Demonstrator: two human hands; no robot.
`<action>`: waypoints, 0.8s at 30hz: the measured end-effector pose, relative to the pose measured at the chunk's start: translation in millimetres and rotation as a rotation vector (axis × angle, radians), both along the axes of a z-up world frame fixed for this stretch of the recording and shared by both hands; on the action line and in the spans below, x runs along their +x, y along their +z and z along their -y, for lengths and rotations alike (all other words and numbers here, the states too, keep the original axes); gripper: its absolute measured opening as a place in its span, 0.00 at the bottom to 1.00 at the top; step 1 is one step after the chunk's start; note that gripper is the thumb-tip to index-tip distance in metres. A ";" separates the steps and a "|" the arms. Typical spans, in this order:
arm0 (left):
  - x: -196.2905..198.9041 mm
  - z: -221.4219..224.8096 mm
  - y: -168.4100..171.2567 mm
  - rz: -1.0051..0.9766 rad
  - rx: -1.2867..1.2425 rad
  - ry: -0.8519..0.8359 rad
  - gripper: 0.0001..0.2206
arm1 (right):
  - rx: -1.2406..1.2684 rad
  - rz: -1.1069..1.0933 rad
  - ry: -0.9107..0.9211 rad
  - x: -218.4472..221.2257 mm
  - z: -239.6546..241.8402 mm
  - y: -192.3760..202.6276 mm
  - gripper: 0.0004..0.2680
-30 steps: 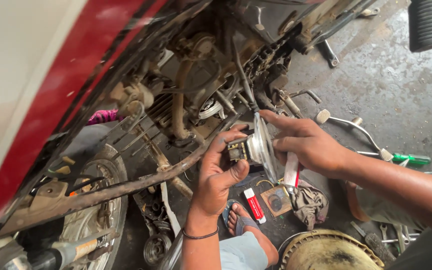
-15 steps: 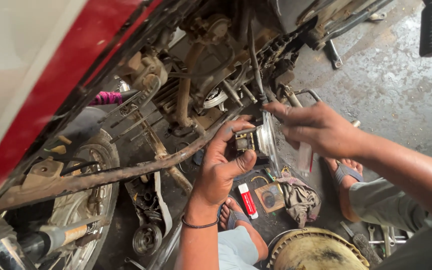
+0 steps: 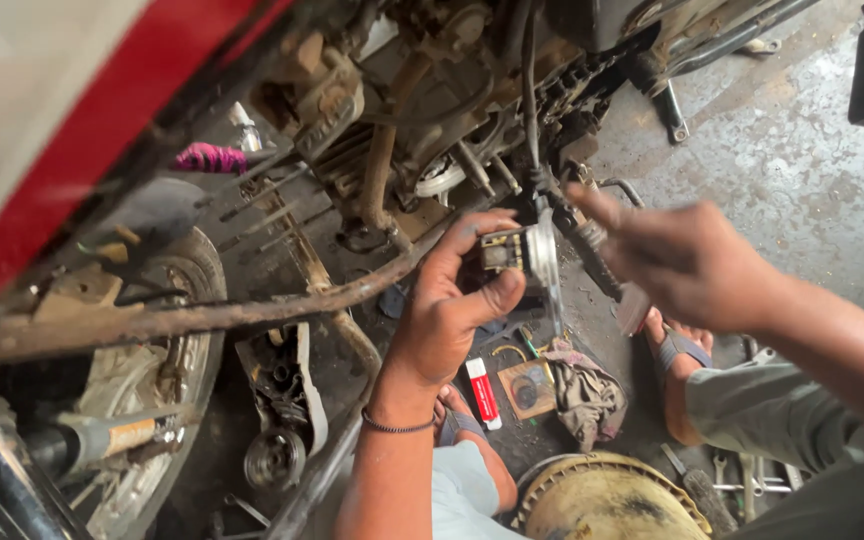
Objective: The recorder is repairing the engine components of a motorcycle, including handling the stator and related electronics.
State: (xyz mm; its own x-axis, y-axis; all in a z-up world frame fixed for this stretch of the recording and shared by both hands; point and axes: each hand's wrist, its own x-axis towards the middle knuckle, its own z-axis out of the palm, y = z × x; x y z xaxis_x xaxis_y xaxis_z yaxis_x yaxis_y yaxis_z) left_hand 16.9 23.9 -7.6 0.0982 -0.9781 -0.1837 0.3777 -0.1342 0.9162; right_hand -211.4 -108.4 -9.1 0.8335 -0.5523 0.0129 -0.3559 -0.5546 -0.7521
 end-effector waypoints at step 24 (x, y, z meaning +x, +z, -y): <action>-5.9 8.9 -1.3 -0.021 -0.056 0.146 0.13 | -0.284 -0.105 0.235 -12.1 -26.9 -0.5 0.27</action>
